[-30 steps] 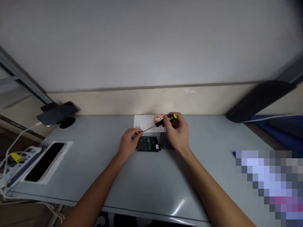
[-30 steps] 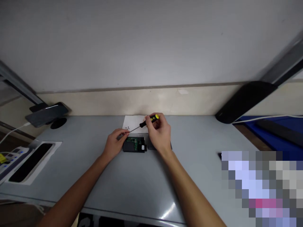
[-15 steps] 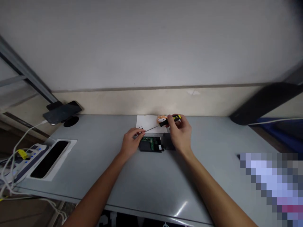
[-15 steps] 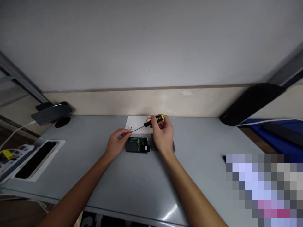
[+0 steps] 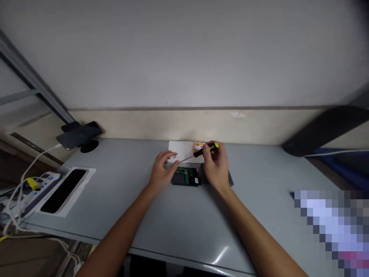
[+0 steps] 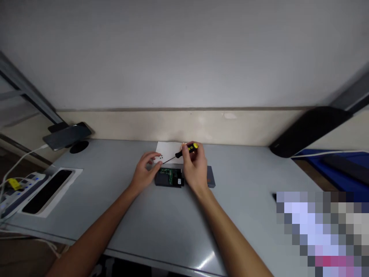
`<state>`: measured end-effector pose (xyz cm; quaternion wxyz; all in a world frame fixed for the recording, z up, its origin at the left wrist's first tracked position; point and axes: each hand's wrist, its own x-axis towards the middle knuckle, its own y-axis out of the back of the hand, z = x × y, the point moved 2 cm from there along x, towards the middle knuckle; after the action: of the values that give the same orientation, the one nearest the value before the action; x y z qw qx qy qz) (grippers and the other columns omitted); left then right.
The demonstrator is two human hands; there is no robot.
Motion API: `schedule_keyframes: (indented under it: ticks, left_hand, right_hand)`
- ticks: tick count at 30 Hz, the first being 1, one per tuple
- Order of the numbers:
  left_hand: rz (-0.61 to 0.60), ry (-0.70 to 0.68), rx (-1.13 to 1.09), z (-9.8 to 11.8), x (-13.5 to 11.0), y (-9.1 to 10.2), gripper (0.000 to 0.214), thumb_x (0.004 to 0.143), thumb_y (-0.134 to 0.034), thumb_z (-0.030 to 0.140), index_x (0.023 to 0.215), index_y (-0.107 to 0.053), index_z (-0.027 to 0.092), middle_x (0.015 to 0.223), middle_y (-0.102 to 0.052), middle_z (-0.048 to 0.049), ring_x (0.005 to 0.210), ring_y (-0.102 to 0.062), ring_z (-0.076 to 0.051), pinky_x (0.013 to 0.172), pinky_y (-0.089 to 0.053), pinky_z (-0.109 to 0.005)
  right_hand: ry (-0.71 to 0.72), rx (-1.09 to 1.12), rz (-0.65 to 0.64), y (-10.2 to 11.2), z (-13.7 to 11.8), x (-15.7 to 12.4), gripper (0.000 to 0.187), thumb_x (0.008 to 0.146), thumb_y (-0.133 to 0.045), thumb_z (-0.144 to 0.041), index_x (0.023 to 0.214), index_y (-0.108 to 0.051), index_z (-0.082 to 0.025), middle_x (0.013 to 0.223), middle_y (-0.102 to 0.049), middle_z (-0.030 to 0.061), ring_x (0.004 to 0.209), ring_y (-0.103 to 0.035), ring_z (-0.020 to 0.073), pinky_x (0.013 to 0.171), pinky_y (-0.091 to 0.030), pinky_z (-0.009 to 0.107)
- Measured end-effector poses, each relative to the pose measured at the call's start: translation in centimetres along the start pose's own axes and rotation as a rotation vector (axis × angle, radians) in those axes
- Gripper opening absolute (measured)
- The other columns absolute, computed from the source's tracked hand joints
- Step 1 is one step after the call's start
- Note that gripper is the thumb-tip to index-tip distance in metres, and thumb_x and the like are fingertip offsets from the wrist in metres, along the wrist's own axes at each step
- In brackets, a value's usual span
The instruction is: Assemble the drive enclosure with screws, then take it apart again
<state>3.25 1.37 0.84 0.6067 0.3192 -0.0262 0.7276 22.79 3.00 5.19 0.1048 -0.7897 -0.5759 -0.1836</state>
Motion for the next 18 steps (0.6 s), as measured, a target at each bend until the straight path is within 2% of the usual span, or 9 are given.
schedule_keyframes:
  ticks: [4, 7, 12, 18]
  left_hand:
    - [0.055, 0.054, 0.042, -0.2, 0.1, 0.1, 0.021, 0.099, -0.051, 0.019, 0.098, -0.072, 0.022, 0.1, -0.069, -0.0043, 0.089, -0.063, -0.016, 0.077, -0.048, -0.028]
    - [0.037, 0.109, 0.089, -0.6, 0.0, -0.1, 0.021, 0.098, -0.051, 0.016, 0.095, -0.071, 0.021, 0.096, -0.071, -0.0039, 0.084, -0.063, -0.016, 0.076, -0.049, -0.028]
    - [-0.026, 0.105, 0.146, -0.9, -0.2, -0.4, 0.021, 0.095, -0.051, 0.012, 0.097, -0.071, 0.021, 0.098, -0.072, -0.0035, 0.088, -0.065, -0.017, 0.083, -0.05, -0.031]
    - [-0.091, 0.139, 0.136, -1.0, -0.4, -0.6, 0.022, 0.096, -0.05, 0.013, 0.099, -0.07, 0.022, 0.1, -0.074, -0.0031, 0.09, -0.068, -0.017, 0.083, -0.051, -0.03]
  right_hand:
    - [-0.005, -0.171, -0.05, 0.1, 0.0, -0.5, 0.029, 0.094, -0.06, -0.05, 0.105, -0.06, -0.023, 0.083, -0.066, 0.0023, 0.066, -0.056, 0.015, 0.063, -0.044, 0.031]
    - [0.007, -0.215, -0.098, 0.0, 0.0, -0.7, 0.029, 0.095, -0.059, -0.05, 0.108, -0.06, -0.023, 0.081, -0.068, 0.002, 0.065, -0.057, 0.0157, 0.063, -0.043, 0.031]
    - [0.031, -0.283, -0.128, -0.1, -0.1, -0.9, 0.029, 0.095, -0.059, -0.048, 0.11, -0.06, -0.024, 0.075, -0.065, 0.0006, 0.06, -0.055, 0.0146, 0.059, -0.041, 0.03]
    - [0.044, -0.286, -0.144, -0.2, -0.5, -0.9, 0.027, 0.095, -0.058, -0.047, 0.108, -0.059, -0.024, 0.081, -0.068, 0.0021, 0.064, -0.058, 0.0154, 0.063, -0.042, 0.03]
